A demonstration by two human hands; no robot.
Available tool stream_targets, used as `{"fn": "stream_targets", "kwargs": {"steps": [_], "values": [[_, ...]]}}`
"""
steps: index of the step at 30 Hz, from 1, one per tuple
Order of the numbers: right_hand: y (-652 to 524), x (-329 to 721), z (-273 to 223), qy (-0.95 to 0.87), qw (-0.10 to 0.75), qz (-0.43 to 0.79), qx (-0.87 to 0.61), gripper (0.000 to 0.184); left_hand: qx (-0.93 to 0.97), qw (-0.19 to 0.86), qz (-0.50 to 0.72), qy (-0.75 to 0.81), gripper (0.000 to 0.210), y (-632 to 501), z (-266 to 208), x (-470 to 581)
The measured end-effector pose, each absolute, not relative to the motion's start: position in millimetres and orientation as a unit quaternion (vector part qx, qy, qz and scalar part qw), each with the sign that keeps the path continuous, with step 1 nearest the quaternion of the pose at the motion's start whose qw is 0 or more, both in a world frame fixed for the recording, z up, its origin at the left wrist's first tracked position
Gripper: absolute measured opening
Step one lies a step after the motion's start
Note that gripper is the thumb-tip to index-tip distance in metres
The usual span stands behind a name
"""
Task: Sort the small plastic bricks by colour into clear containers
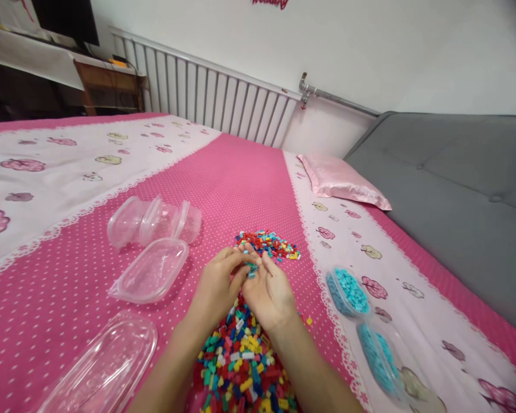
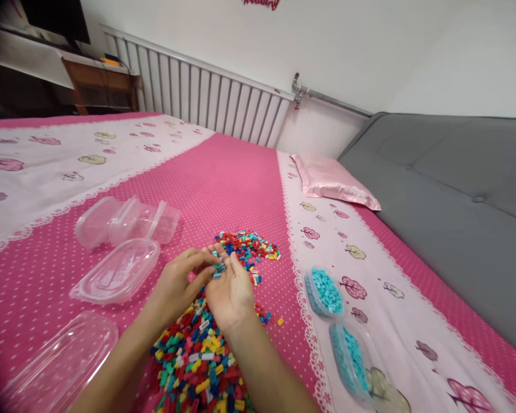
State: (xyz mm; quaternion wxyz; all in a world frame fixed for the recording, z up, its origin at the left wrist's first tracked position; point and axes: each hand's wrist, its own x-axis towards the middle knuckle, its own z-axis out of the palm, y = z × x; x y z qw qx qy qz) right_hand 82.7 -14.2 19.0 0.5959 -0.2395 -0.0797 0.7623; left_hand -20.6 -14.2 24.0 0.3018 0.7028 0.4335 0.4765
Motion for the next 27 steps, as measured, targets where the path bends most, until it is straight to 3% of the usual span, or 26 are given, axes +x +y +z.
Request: {"fn": "stream_targets", "kwargs": {"steps": [8, 13, 19, 24, 27], "values": [[-3, 109, 28, 0.028, 0.617, 0.733, -0.286, 0.020, 0.763, 0.220, 0.411, 0.447, 0.018, -16, 39, -37], [-26, 155, 47, 0.033, 0.671, 0.671, -0.313, 0.027, 0.845, 0.295, 0.222, 0.387, 0.023, -9, 30, -40], [-89, 239, 50, 0.023, 0.762, 0.512, -0.397, 0.016, 0.878, 0.319, 0.110, 0.340, 0.025, 1, 14, -25], [-112, 297, 29, 0.033, 0.815, 0.336, -0.471, 0.013, 0.867, 0.309, 0.130, 0.369, 0.033, 5, 22, -30], [-113, 308, 18, 0.031, 0.798, 0.271, -0.537, 0.014, 0.852, 0.296, 0.155, 0.403, 0.036, 7, 25, -35]]}}
